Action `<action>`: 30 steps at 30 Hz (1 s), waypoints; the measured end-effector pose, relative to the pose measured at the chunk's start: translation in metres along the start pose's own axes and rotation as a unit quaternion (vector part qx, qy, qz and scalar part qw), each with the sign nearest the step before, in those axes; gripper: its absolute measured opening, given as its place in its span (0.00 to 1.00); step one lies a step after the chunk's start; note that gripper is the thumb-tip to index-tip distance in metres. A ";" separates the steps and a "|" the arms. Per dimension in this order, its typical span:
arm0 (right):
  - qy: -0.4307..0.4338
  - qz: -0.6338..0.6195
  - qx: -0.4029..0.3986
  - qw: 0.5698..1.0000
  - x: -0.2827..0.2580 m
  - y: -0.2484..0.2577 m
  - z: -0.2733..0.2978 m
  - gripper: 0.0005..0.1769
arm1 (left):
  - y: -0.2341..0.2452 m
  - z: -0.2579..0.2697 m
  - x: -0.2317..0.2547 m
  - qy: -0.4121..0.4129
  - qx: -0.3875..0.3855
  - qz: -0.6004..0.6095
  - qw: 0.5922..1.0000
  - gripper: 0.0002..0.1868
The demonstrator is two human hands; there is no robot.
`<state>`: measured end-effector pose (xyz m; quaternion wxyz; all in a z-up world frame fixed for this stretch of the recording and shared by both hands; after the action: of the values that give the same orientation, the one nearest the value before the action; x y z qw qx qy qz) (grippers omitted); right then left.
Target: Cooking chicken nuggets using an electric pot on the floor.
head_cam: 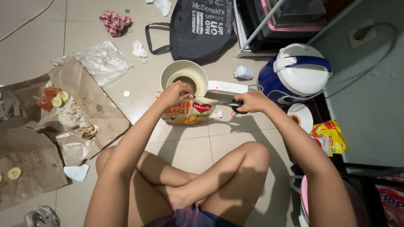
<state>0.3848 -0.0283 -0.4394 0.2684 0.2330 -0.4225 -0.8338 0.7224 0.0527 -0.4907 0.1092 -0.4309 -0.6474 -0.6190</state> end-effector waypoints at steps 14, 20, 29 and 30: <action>-0.025 0.008 -0.020 0.999 -0.049 0.016 -0.001 0.40 | 0.003 -0.001 0.004 0.017 -0.017 0.020 1.000 0.09; -0.010 0.019 0.004 1.000 -0.012 -0.004 -0.023 0.29 | 0.004 -0.002 0.002 0.018 -0.014 0.020 1.000 0.10; -0.015 0.005 -0.005 1.000 -0.046 0.006 -0.026 0.33 | 0.000 -0.004 -0.001 0.015 -0.001 0.037 0.999 0.09; -0.014 0.005 -0.005 1.000 -0.047 0.007 -0.027 0.33 | 0.000 -0.003 -0.002 0.016 -0.001 0.036 0.999 0.09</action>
<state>0.4386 -0.0173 -0.4405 0.2678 0.2179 -0.4231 -0.8377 0.7225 0.0487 -0.4911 0.1414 -0.4442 -0.6286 -0.6225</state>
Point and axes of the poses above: each hand's wrist, its own z-axis away from the middle knuckle, its own y-axis out of the back of the hand, x = y × z, the point moved 2 cm from there along -z, towards the middle knuckle, and after that the axes turned 9 degrees about -x, right-handed, at the moved point
